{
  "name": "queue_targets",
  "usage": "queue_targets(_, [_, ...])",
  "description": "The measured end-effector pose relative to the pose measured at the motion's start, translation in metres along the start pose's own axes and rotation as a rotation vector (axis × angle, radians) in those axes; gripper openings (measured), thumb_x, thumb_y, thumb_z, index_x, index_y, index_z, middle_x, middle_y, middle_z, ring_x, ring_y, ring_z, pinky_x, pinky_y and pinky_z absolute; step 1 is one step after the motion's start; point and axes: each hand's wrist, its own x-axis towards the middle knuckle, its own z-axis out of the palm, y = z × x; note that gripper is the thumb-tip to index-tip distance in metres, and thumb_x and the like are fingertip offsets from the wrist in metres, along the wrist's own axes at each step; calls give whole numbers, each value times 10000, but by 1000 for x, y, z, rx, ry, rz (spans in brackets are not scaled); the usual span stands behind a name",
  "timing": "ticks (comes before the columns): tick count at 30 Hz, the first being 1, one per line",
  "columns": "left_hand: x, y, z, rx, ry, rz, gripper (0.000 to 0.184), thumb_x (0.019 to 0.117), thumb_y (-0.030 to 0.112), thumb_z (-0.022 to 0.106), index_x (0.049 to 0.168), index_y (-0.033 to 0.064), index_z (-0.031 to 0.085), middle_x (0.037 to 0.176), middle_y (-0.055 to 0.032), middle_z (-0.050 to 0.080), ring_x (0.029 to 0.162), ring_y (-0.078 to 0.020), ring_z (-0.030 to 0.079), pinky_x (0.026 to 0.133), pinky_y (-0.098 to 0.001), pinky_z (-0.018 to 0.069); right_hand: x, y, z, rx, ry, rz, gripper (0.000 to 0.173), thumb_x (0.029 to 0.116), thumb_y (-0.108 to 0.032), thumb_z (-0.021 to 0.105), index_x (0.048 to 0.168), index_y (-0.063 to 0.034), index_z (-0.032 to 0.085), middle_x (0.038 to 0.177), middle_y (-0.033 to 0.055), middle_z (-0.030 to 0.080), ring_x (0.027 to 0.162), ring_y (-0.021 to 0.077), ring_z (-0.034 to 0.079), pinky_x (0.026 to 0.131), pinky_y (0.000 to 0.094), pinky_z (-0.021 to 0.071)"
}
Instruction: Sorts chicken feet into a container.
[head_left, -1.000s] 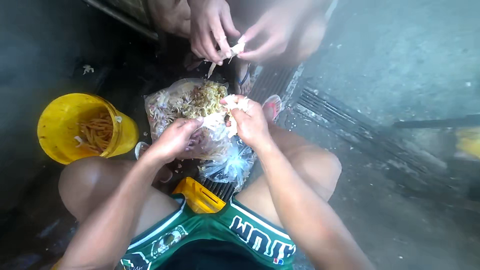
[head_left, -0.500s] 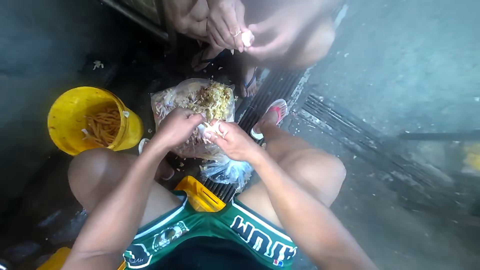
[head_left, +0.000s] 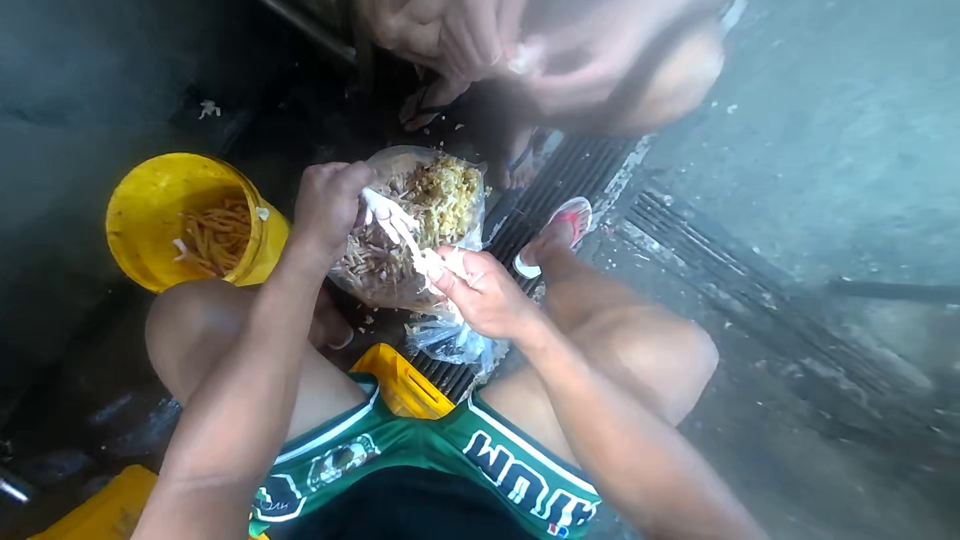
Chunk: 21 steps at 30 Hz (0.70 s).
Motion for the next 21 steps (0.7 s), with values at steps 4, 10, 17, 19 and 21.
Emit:
queue_targets(4, [-6,0,6,-20,-23,0,291,973,185,567,692,110,573,557,-2,500,434,-95,429,418,-247,374,4,0,-2,73,50,156,311,1020,-160,566,1328,-140,606,885,36,672,666,126,640,597,317,572])
queue_targets(10, [-13,-3,24,143,-22,5,295,970,193,582,688,105,577,550,-3,506,421,-97,416,410,-256,359,9,9,11,439,20,101,471,1000,-326,621,1410,-101,564,870,79,670,660,161,644,593,309,584])
queue_targets(17, [-10,-12,22,315,-15,50,361,949,285,614,638,117,536,540,-21,474,451,-157,432,455,-347,378,14,8,23,443,128,119,286,1052,-317,562,1119,-60,668,790,79,640,610,175,613,563,330,566])
queue_targets(19, [-9,-7,19,368,13,45,358,933,275,619,623,121,528,532,-21,469,448,-158,428,454,-354,371,16,3,22,429,109,91,263,1047,-284,560,1071,-50,679,783,74,643,614,172,611,566,325,562])
queue_targets(21, [-9,-3,18,378,29,37,349,924,260,622,620,119,525,530,-23,463,451,-159,425,457,-353,365,16,-1,21,445,102,64,241,1045,-247,561,1026,-36,677,761,80,634,601,173,602,554,321,556])
